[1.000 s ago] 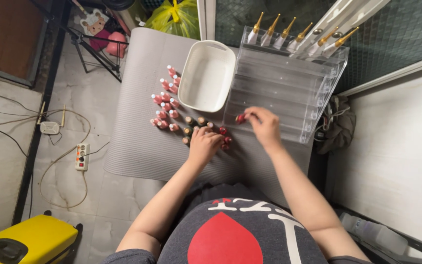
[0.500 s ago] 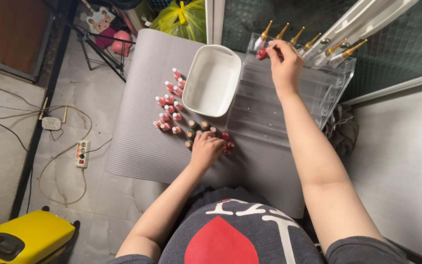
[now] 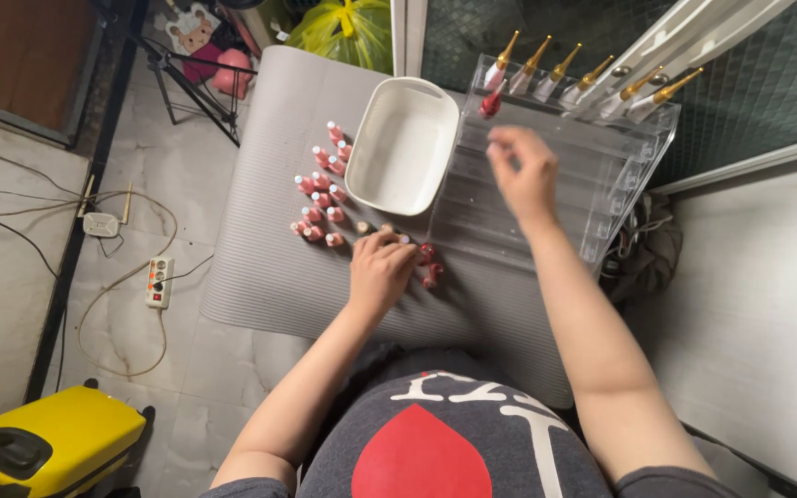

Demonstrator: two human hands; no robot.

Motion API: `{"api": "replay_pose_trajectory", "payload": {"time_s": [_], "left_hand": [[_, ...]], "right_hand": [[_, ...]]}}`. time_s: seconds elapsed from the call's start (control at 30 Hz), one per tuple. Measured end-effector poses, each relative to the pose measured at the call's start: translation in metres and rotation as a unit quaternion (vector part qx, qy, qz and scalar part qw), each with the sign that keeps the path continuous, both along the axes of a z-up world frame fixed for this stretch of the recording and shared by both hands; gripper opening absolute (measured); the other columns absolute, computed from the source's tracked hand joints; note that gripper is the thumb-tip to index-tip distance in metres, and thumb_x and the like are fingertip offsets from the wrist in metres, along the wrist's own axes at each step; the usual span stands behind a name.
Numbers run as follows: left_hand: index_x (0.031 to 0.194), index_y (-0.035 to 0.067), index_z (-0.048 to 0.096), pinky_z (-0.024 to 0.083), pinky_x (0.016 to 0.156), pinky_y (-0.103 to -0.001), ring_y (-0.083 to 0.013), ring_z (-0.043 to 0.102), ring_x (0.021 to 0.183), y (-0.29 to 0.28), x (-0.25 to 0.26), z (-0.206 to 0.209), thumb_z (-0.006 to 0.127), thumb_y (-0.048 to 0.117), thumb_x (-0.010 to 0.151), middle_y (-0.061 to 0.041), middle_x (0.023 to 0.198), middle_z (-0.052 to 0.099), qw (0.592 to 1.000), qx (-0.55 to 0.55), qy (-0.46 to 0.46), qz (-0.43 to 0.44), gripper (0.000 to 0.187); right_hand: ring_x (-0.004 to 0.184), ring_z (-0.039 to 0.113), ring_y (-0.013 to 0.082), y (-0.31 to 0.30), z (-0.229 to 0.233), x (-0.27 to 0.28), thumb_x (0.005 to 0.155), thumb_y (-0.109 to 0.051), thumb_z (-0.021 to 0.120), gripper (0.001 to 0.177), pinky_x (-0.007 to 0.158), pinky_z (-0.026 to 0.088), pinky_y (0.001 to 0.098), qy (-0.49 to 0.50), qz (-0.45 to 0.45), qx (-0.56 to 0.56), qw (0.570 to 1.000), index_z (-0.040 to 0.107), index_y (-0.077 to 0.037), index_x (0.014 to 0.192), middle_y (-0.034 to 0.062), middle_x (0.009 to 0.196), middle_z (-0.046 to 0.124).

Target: Organizing various nail polish bottles into a clear acrylic display organizer.

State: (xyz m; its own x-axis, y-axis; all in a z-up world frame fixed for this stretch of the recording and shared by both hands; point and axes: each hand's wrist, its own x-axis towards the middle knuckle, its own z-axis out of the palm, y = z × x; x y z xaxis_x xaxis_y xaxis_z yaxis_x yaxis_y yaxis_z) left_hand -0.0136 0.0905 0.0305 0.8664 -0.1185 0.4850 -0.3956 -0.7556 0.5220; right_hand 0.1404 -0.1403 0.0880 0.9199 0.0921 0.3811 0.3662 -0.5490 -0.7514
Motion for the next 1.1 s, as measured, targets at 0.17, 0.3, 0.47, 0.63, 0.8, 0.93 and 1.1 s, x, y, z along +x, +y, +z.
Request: {"api": "replay_pose_trajectory", "payload": {"time_s": [0.17,0.3,0.47,0.63,0.8,0.93,1.1], "left_hand": [[0.097,0.013,0.077,0.047,0.092,-0.042,-0.0243,0.065,0.106,-0.009,0.017,0.041,0.079,0.020,0.085,0.001,0.097,0.076,0.999,-0.013,-0.030,0.009,0.014],[0.099,0.012,0.077,0.047,0.093,-0.042,-0.0255,0.065,0.108,-0.025,0.032,0.060,0.080,0.019,0.085,0.001,0.096,0.076,0.998,-0.026,-0.063,-0.010,0.016],[0.102,0.010,0.077,0.048,0.096,-0.041,-0.0253,0.066,0.110,-0.049,0.043,0.066,0.080,0.020,0.086,-0.001,0.098,0.075,0.995,-0.028,-0.072,-0.055,0.020],[0.109,0.011,0.076,0.047,0.096,-0.041,-0.0252,0.065,0.111,-0.057,0.046,0.075,0.082,0.024,0.086,-0.001,0.102,0.074,0.996,-0.028,-0.061,-0.055,0.027],[0.115,0.013,0.074,0.046,0.097,-0.041,-0.0249,0.061,0.116,-0.045,0.041,0.036,0.082,0.027,0.083,0.000,0.114,0.073,0.999,-0.003,0.011,-0.037,0.036],[0.112,0.013,0.075,0.044,0.097,-0.043,-0.0263,0.059,0.117,-0.037,0.031,-0.004,0.082,0.026,0.078,0.000,0.116,0.072,0.997,0.039,0.044,-0.042,0.037],[0.108,0.013,0.076,0.044,0.097,-0.044,-0.0266,0.057,0.118,-0.032,0.016,-0.032,0.082,0.027,0.072,0.001,0.115,0.071,0.989,0.088,0.106,-0.058,0.039]], "right_hand": [[0.110,0.073,0.0263,-0.004,-0.042,-0.065,0.090,-0.008,0.077,0.021,0.099,0.059,0.0374,-0.009,0.154,-0.021,0.988,0.075,-0.008,0.111,0.0102,0.116,0.076],[0.113,0.071,0.0291,0.003,-0.048,-0.096,0.079,-0.016,0.086,0.040,0.099,0.058,0.0400,0.002,0.190,-0.021,0.982,0.073,-0.006,0.116,0.0112,0.119,0.075],[0.114,0.072,0.0271,-0.011,-0.061,-0.096,0.084,-0.019,0.086,0.035,0.098,0.060,0.0381,-0.025,0.130,-0.020,0.991,0.072,-0.007,0.114,0.0082,0.119,0.075],[0.110,0.074,0.0247,-0.026,-0.036,-0.070,0.088,-0.015,0.083,0.023,0.096,0.061,0.0370,-0.034,0.082,-0.014,0.996,0.074,-0.008,0.108,0.0063,0.115,0.077],[0.091,0.076,0.0162,-0.047,-0.023,-0.001,0.098,-0.005,0.078,0.007,0.084,0.065,0.0282,-0.057,-0.031,0.117,0.991,0.074,-0.002,0.103,0.0096,0.106,0.074],[0.090,0.077,0.0163,-0.044,-0.021,0.046,0.096,-0.002,0.080,0.010,0.083,0.064,0.0276,-0.059,-0.056,0.121,0.989,0.076,0.001,0.104,0.0099,0.104,0.075],[0.087,0.078,0.0161,-0.036,-0.036,0.074,0.091,0.003,0.081,0.014,0.079,0.062,0.0268,-0.041,-0.067,0.158,0.984,0.075,0.005,0.104,0.0094,0.101,0.077]]}}
